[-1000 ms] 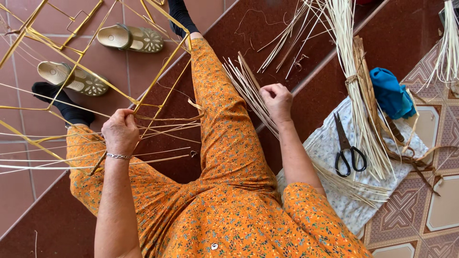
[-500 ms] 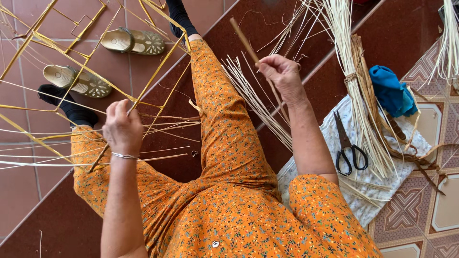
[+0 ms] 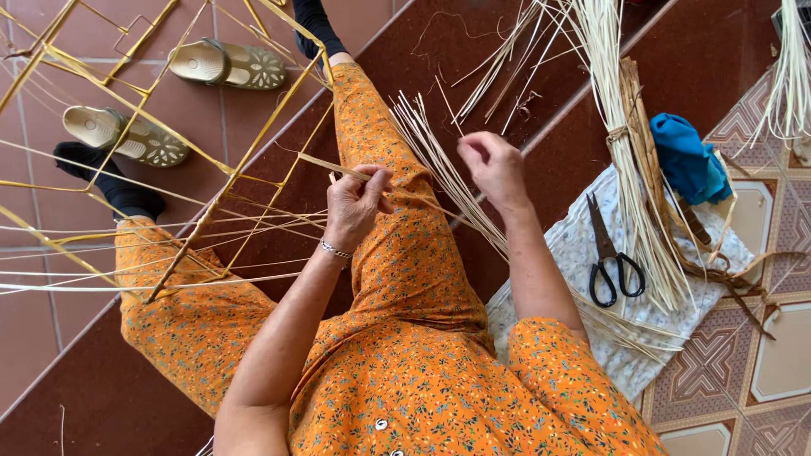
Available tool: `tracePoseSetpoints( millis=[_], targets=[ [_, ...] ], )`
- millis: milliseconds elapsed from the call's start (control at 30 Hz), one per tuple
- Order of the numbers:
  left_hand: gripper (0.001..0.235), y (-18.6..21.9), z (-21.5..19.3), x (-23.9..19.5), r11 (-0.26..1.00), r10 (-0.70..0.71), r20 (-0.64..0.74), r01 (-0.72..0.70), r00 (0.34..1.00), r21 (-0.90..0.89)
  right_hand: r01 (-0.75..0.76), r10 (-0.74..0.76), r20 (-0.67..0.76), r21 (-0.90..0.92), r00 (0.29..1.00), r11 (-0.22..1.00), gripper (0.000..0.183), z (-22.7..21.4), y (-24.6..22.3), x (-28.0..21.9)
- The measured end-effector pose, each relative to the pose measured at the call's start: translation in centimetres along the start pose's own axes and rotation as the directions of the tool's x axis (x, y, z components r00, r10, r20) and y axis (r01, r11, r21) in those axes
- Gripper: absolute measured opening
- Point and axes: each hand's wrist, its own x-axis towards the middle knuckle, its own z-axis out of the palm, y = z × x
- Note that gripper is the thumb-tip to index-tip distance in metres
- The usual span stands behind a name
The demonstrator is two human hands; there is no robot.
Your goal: The person sits on the floor and weaves thin bamboo strips into a rectangular frame, repeatedly threading and tightening the strips by hand. The person occasionally reaches for additional strips from a nearby bundle.
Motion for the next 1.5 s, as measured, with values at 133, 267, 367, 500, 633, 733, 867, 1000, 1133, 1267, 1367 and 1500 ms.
tracePoseSetpoints(
  millis=[133,267,367,500,633,733,867,1000,1133,1267,1367,1500],
  targets=[
    [0.022,-1.6,0.5,1.0,0.999,-0.050,-0.020,0.051,0.999,0.005,-0.230,0.283,0.074,-0.408,0.956,0.883,0.038,-0.2,6.9,-0.9],
    [0.042,-1.5,2.2,3.2,0.985,-0.146,-0.013,0.144,0.989,-0.097,-0.205,0.206,-0.022,-0.249,0.978,0.947,0.013,0.1,8.2,-1.7],
    [0.068,-1.2,3.2,4.1,0.934,-0.175,0.069,0.188,0.982,-0.304,-0.141,0.132,-0.073,-0.142,0.989,0.980,0.011,-1.3,5.9,-1.4],
    [0.054,-1.0,3.4,2.8,0.979,-0.204,-0.002,0.204,0.979,0.002,-0.099,0.096,0.023,0.189,0.995,0.977,0.018,-4.2,0.5,-1.8],
    [0.031,-0.3,3.5,0.7,0.990,-0.113,0.086,0.119,0.990,-0.075,-0.122,-0.013,0.248,0.523,0.969,0.844,0.014,-3.5,-5.0,-2.8],
    [0.019,1.6,1.7,0.1,0.989,0.070,0.000,-0.069,0.998,-0.130,-0.156,-0.130,0.374,0.644,0.918,0.748,0.018,-0.8,-7.9,-3.1],
    [0.017,6.2,-7.6,-1.3,0.966,0.191,-0.293,-0.232,0.937,-0.115,-0.268,-0.103,0.579,0.518,0.809,0.812,0.029,1.3,-9.4,-4.3],
    [0.014,11.5,-18.3,-5.9,0.900,0.278,-0.595,-0.421,0.754,-0.113,-0.173,-0.144,0.558,0.477,0.817,0.861,0.023,1.7,-9.6,-6.4],
    [0.031,13.8,-21.7,-10.4,0.821,0.393,-0.632,-0.565,0.668,-0.087,-0.018,-0.341,0.454,0.621,0.823,0.784,0.015,4.2,-10.7,-6.9],
    [0.037,11.6,-16.5,-12.6,0.961,0.270,-0.201,-0.276,0.942,-0.003,0.040,-0.402,0.440,0.633,0.803,0.773,0.013,8.4,-14.3,-6.7],
    [0.031,9.4,-12.3,-13.7,0.933,0.358,-0.122,-0.352,0.926,0.070,-0.043,-0.353,0.533,0.595,0.769,0.803,0.015,11.4,-17.2,-7.3],
    [0.020,11.3,-14.8,-15.7,0.938,0.344,-0.454,-0.316,0.822,0.140,0.043,-0.552,0.510,0.708,0.660,0.705,0.020,13.5,-18.2,-5.8]
  ],
)
